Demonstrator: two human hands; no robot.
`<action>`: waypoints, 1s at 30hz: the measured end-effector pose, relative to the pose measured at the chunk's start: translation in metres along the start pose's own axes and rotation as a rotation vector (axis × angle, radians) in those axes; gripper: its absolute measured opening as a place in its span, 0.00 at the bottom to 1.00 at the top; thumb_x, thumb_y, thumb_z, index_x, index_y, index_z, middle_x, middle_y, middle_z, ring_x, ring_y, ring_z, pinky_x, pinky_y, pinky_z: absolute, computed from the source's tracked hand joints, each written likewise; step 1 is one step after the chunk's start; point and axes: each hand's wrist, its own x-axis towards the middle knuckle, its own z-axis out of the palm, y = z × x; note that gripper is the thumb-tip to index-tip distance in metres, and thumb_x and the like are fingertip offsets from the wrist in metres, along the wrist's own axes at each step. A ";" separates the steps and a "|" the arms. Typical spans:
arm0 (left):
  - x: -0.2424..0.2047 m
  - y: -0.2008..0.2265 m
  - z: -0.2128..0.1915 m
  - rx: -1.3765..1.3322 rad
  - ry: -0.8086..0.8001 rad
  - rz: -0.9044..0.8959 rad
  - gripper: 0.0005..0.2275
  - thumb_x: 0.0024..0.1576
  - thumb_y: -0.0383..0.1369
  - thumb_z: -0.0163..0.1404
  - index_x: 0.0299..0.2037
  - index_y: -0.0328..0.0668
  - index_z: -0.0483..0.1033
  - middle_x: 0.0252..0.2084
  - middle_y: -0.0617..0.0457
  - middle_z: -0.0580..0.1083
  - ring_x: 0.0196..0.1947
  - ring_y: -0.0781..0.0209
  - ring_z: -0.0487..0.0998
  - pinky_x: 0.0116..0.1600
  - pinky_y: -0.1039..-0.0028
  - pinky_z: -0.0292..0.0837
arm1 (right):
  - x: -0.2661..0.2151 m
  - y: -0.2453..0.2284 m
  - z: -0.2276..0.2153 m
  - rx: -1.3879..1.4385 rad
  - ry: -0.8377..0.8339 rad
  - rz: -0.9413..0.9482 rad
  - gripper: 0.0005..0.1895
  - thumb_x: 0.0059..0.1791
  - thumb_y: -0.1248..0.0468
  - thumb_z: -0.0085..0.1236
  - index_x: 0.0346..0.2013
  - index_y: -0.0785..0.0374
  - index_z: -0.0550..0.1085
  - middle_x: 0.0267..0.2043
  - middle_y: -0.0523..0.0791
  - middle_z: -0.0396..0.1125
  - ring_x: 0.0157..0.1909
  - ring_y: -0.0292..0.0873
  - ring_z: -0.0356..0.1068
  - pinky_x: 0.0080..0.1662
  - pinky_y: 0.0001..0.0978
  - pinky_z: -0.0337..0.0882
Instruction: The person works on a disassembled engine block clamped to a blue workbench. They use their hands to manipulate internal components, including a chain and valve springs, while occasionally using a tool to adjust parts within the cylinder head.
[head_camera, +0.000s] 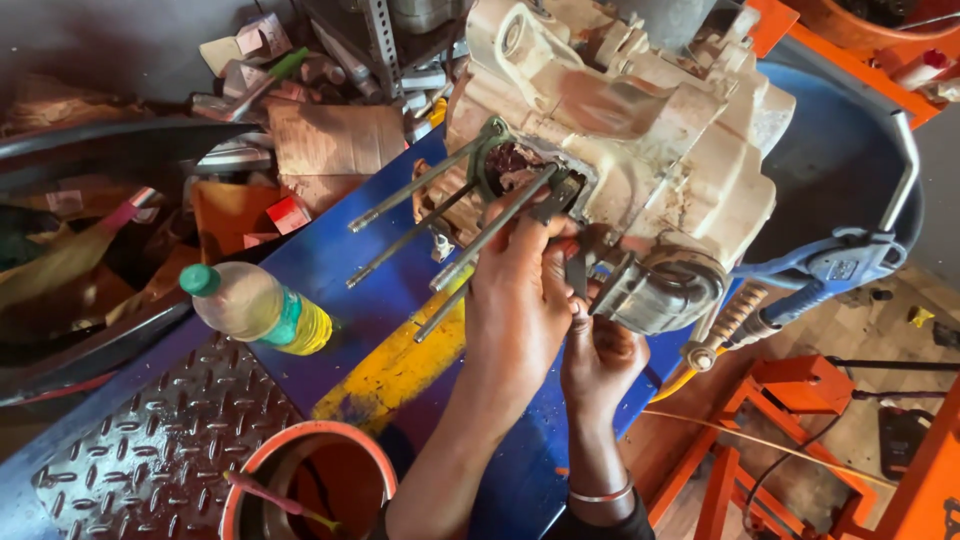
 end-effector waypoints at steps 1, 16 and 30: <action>-0.001 -0.001 0.002 0.001 0.001 -0.001 0.16 0.49 0.16 0.55 0.46 0.37 0.73 0.47 0.43 0.73 0.45 0.46 0.80 0.47 0.64 0.78 | 0.000 -0.003 -0.002 0.000 -0.001 0.001 0.14 0.55 0.68 0.62 0.53 0.73 0.75 0.45 0.46 0.76 0.46 0.33 0.73 0.52 0.24 0.72; -0.002 -0.005 0.023 0.030 0.296 0.095 0.14 0.55 0.16 0.52 0.46 0.44 0.80 0.46 0.48 0.77 0.47 0.49 0.81 0.52 0.64 0.78 | 0.009 -0.006 0.023 0.237 0.197 -0.158 0.15 0.56 0.69 0.58 0.56 0.72 0.71 0.51 0.45 0.73 0.49 0.36 0.73 0.52 0.25 0.73; 0.003 0.006 0.022 0.029 0.322 0.086 0.08 0.55 0.29 0.64 0.42 0.43 0.81 0.45 0.47 0.77 0.46 0.49 0.82 0.49 0.65 0.78 | 0.016 0.030 0.005 0.089 0.267 -0.278 0.19 0.54 0.67 0.64 0.57 0.73 0.71 0.53 0.48 0.73 0.53 0.41 0.73 0.60 0.34 0.73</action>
